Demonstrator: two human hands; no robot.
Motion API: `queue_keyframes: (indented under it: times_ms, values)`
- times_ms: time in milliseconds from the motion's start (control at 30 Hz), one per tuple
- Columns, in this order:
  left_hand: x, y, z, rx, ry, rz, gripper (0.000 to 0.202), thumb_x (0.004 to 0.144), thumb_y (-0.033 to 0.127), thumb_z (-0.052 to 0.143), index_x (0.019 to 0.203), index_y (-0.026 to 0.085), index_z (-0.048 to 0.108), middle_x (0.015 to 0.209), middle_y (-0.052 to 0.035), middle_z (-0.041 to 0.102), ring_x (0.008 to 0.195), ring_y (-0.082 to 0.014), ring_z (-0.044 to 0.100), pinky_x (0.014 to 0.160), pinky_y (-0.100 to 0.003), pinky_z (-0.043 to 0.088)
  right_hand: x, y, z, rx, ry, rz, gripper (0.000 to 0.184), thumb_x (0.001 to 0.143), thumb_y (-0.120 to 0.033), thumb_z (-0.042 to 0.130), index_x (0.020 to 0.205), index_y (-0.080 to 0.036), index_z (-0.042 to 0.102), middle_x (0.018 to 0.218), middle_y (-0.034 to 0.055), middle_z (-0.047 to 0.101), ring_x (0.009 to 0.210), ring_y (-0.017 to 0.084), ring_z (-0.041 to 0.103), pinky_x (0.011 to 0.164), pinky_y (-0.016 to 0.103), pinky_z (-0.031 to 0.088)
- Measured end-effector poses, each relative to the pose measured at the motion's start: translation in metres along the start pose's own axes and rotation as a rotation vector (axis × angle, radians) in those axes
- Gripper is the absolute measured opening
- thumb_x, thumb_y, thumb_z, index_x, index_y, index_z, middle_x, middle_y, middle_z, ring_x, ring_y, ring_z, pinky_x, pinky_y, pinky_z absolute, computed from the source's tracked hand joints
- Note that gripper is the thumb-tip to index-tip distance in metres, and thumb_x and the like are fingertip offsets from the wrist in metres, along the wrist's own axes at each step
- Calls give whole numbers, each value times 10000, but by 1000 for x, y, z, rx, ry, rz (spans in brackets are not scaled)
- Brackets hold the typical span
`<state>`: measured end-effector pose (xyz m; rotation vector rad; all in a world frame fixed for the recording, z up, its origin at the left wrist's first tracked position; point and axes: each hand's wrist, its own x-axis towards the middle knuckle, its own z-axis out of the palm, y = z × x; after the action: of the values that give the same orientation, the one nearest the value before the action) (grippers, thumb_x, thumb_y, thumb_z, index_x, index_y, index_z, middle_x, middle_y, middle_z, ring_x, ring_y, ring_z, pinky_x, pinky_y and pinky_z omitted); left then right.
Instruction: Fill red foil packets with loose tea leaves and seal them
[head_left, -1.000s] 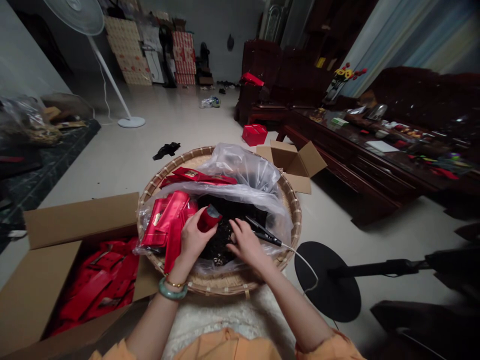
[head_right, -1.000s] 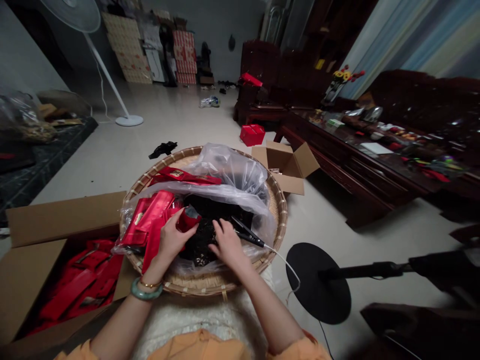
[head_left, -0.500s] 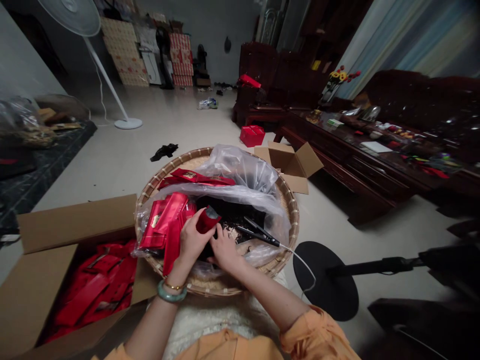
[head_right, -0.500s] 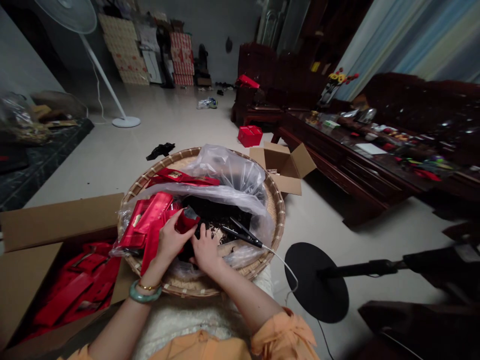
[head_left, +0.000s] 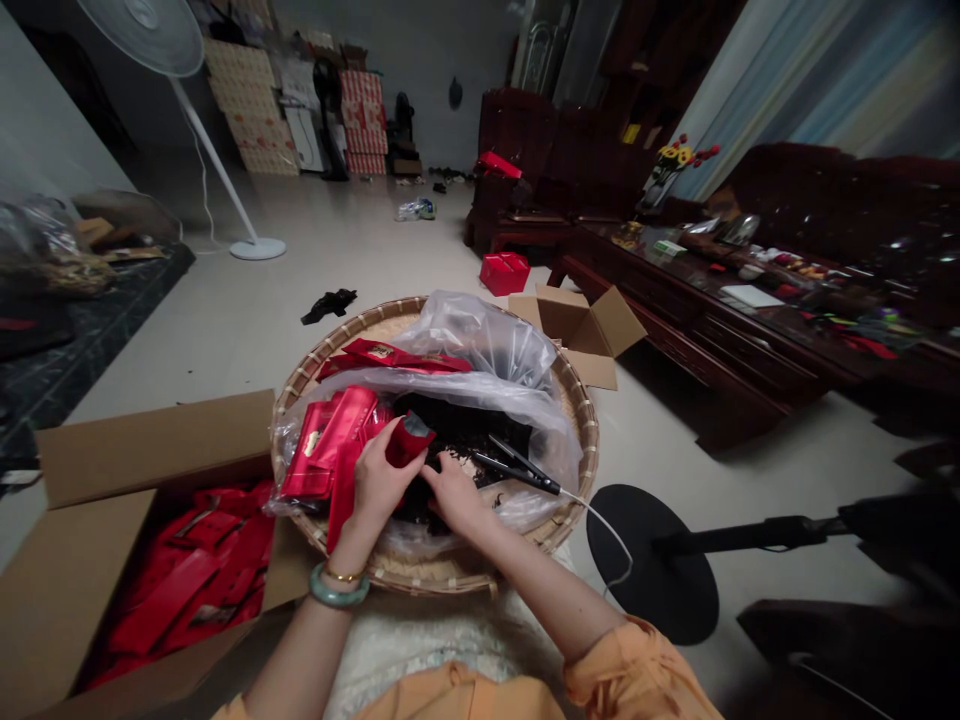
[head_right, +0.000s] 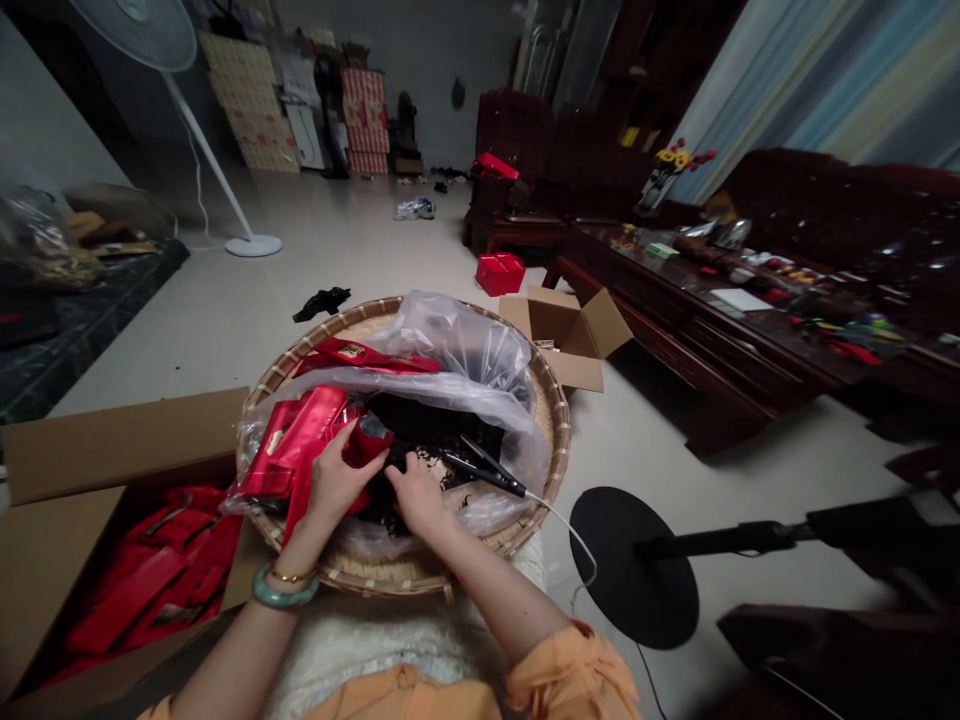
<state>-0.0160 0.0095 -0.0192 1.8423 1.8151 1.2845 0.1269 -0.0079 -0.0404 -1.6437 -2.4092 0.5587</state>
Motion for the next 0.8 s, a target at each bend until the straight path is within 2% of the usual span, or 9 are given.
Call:
queue_keyframes:
  times_ms: [100, 200, 267, 333, 400, 467, 633, 700, 800]
  values:
    - [1, 0, -3, 16, 11, -18, 595, 678, 402, 694, 1209, 168, 562, 1082, -102, 681, 947, -259, 640, 854, -370, 498, 4, 16, -1, 291, 108, 37, 403, 675, -87, 623, 1052, -227, 591, 1060, 53, 528, 931, 194, 537, 831, 328, 445]
    - [2, -1, -4, 32, 29, -30, 591, 672, 408, 699, 1194, 164, 572, 1049, -95, 693, 906, -250, 651, 819, -364, 515, 8, 30, -5, 732, 233, 166, 316, 648, -118, 634, 947, -214, 605, 910, 11, 570, 827, 165, 546, 761, 303, 466]
    - [2, -2, -3, 30, 40, -28, 597, 664, 414, 709, 1189, 162, 576, 1037, -92, 696, 886, -245, 656, 802, -358, 523, 9, 35, -9, 1107, 211, 306, 327, 655, -187, 644, 975, -234, 596, 839, -12, 579, 731, 148, 550, 625, 264, 472]
    - [1, -1, 0, 15, 47, -19, 590, 661, 410, 719, 1183, 171, 580, 1023, -83, 699, 873, -238, 659, 789, -352, 529, 9, 38, -15, 1483, 144, 434, 346, 656, -222, 645, 996, -249, 587, 805, -24, 591, 643, 129, 551, 496, 213, 430]
    - [-1, 0, 2, -8, 48, -6, 570, 662, 394, 725, 1174, 185, 586, 996, -69, 704, 863, -230, 662, 778, -345, 536, 7, 39, -21, 1795, 103, 495, 326, 651, -196, 632, 972, -241, 592, 784, -23, 615, 596, 115, 556, 443, 182, 394]
    - [-2, 2, 5, -31, 40, 8, 555, 664, 375, 727, 1170, 195, 588, 977, -58, 705, 860, -223, 663, 772, -340, 541, 7, 40, -26, 2035, 92, 493, 282, 672, -185, 609, 952, -218, 600, 772, -9, 641, 582, 113, 568, 439, 175, 397]
    - [-6, 6, 8, -65, 13, 22, 550, 671, 351, 726, 1180, 197, 583, 999, -54, 701, 878, -219, 663, 778, -335, 548, 8, 38, -34, 2404, 79, 450, 208, 810, -344, 517, 910, -189, 612, 745, 41, 670, 641, 156, 612, 512, 248, 489]
    - [-8, 8, 9, -70, -15, 21, 550, 679, 345, 718, 1191, 201, 576, 1021, -57, 698, 893, -220, 662, 792, -339, 546, 10, 36, -35, 2468, 123, 488, 254, 847, -392, 463, 855, -187, 613, 703, 50, 667, 677, 173, 630, 571, 291, 524]
    - [-10, 10, 10, -75, -56, 27, 552, 688, 339, 712, 1204, 210, 567, 1066, -64, 690, 926, -227, 655, 827, -354, 534, 12, 33, -37, 2511, 202, 541, 264, 867, -368, 438, 756, -189, 596, 673, 50, 668, 736, 182, 653, 648, 322, 545]
